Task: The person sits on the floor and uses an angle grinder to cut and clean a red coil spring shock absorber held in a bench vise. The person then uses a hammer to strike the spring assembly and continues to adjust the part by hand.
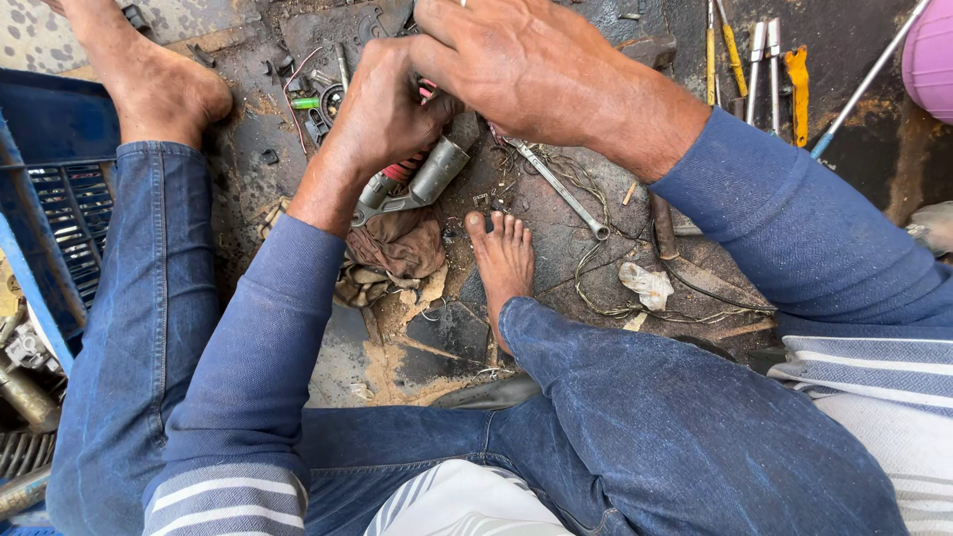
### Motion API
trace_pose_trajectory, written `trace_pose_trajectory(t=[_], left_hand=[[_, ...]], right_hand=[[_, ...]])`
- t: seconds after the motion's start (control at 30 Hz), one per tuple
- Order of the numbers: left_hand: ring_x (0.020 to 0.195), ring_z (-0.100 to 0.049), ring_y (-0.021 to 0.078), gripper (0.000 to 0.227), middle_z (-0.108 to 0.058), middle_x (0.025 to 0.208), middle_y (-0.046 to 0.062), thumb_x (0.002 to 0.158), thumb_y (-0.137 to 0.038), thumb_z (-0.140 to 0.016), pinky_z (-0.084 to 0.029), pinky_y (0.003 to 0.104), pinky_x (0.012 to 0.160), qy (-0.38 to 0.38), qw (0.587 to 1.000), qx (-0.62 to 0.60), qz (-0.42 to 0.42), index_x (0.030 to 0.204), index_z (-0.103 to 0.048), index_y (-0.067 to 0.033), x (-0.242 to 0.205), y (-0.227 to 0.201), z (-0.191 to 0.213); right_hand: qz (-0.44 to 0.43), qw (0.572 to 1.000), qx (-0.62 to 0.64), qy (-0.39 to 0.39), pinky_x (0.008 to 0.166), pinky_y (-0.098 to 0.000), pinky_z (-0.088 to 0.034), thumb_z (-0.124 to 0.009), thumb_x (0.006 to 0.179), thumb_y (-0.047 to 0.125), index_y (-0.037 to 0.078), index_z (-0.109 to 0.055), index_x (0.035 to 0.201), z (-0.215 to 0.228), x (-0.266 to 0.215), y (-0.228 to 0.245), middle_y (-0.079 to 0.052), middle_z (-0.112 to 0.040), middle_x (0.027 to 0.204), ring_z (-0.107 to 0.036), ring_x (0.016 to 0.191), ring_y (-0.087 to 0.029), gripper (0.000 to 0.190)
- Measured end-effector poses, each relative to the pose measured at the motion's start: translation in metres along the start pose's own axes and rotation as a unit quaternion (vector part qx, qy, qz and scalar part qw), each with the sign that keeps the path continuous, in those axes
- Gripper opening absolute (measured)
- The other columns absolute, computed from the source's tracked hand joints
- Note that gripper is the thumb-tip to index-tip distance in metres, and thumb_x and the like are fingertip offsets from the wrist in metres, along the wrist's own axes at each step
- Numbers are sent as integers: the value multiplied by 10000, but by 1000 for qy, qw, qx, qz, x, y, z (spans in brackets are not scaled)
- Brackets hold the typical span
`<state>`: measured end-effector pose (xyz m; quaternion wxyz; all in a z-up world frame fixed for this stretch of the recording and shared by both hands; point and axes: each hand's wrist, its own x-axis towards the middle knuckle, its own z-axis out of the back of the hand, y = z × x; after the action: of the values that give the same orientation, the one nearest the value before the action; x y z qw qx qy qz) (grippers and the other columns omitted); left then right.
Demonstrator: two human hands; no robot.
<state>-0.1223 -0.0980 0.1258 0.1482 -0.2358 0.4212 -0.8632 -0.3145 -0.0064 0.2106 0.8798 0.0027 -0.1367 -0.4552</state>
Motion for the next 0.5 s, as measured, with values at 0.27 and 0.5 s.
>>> trace_pose_trajectory(t=[0.27, 0.5], left_hand=[[1197, -678, 241, 491, -652, 1270, 168, 941, -89, -799, -591, 375, 1017, -15, 981, -194, 22, 1327, -522, 37, 0, 8, -18], [1205, -638, 235, 567, -633, 1294, 186, 901, -145, -890, -580, 383, 1035, -46, 972, -225, 56, 1340, -563, 0, -10, 18, -45]], right_hand=[[-70, 994, 72, -42, 987, -501, -505, -684, 867, 21, 116, -462, 1476, -10, -3, 13, -179, -535, 1259, -583, 1215, -385, 655], [-100, 984, 113, -91, 1097, -582, -436, -709, 907, 229, 128, -277, 1575, -18, -5, 23, -264, -431, 1441, -496, 1316, -456, 802]])
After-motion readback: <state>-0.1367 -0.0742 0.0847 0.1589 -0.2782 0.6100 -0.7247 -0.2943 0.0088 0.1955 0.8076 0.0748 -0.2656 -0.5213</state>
